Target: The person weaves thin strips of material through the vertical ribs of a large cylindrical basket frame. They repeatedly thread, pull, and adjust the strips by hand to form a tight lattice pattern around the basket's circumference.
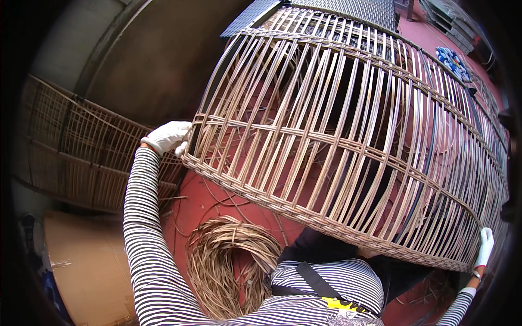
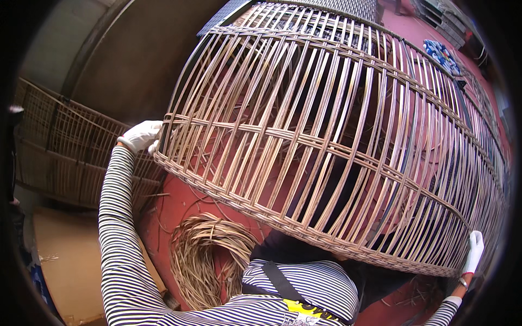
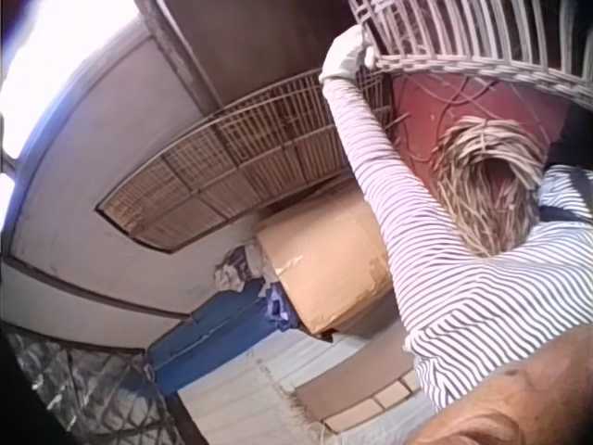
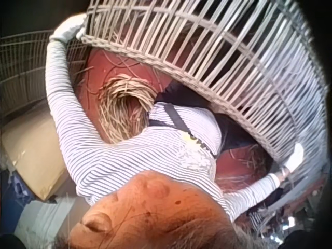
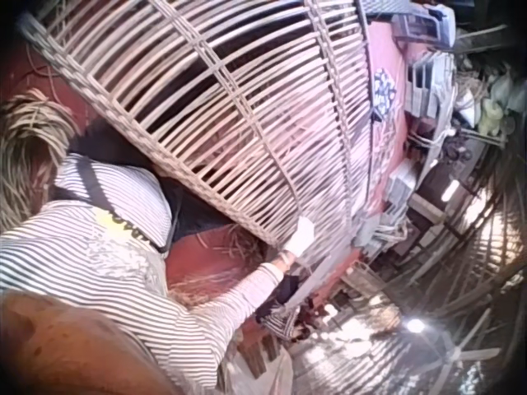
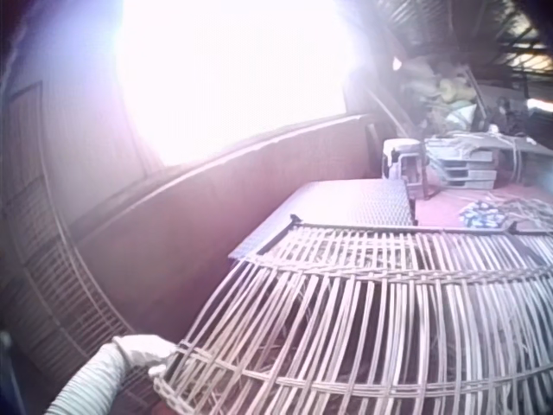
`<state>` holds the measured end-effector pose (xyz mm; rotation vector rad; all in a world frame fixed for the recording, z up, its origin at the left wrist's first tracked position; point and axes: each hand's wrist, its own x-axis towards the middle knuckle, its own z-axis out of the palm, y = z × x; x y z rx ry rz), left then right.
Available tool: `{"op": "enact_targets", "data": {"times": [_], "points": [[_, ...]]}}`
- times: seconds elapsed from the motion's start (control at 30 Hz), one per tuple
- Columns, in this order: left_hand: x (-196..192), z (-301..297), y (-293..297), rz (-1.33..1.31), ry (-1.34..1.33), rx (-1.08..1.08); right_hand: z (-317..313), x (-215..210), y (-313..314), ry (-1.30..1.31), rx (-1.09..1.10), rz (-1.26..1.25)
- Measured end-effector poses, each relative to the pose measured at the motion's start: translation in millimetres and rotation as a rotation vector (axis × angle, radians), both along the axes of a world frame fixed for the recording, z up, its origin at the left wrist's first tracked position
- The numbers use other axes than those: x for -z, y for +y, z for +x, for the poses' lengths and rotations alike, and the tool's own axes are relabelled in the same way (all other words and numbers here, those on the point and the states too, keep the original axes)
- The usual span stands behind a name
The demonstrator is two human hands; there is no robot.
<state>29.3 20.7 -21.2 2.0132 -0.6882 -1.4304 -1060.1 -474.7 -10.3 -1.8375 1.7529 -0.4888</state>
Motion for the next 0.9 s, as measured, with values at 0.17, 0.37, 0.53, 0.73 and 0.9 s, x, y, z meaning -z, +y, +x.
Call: {"op": "enact_targets", "data": {"times": [0.17,0.37,0.53,0.73,0.9], "points": [[7,12,4,0.004,-0.226,-0.031,0,0,2,0.02,0.058,-0.011],[-2,22,3,-0.011,-0.032,-0.173,-7,1,-2,-0.002,0.037,-0.052],[-2,13,6,-0.003,0.02,-0.226,-9,-8,-5,0.027,-0.048,-0.039],[3,8,-17,-0.083,-0.054,-0.186,-12,-15,-13,0.198,-0.013,0.031],[11,10,-82,-0.149,-0.488,-0.272,-15,-6,-10,0.057,-0.02,-0.013]]}}
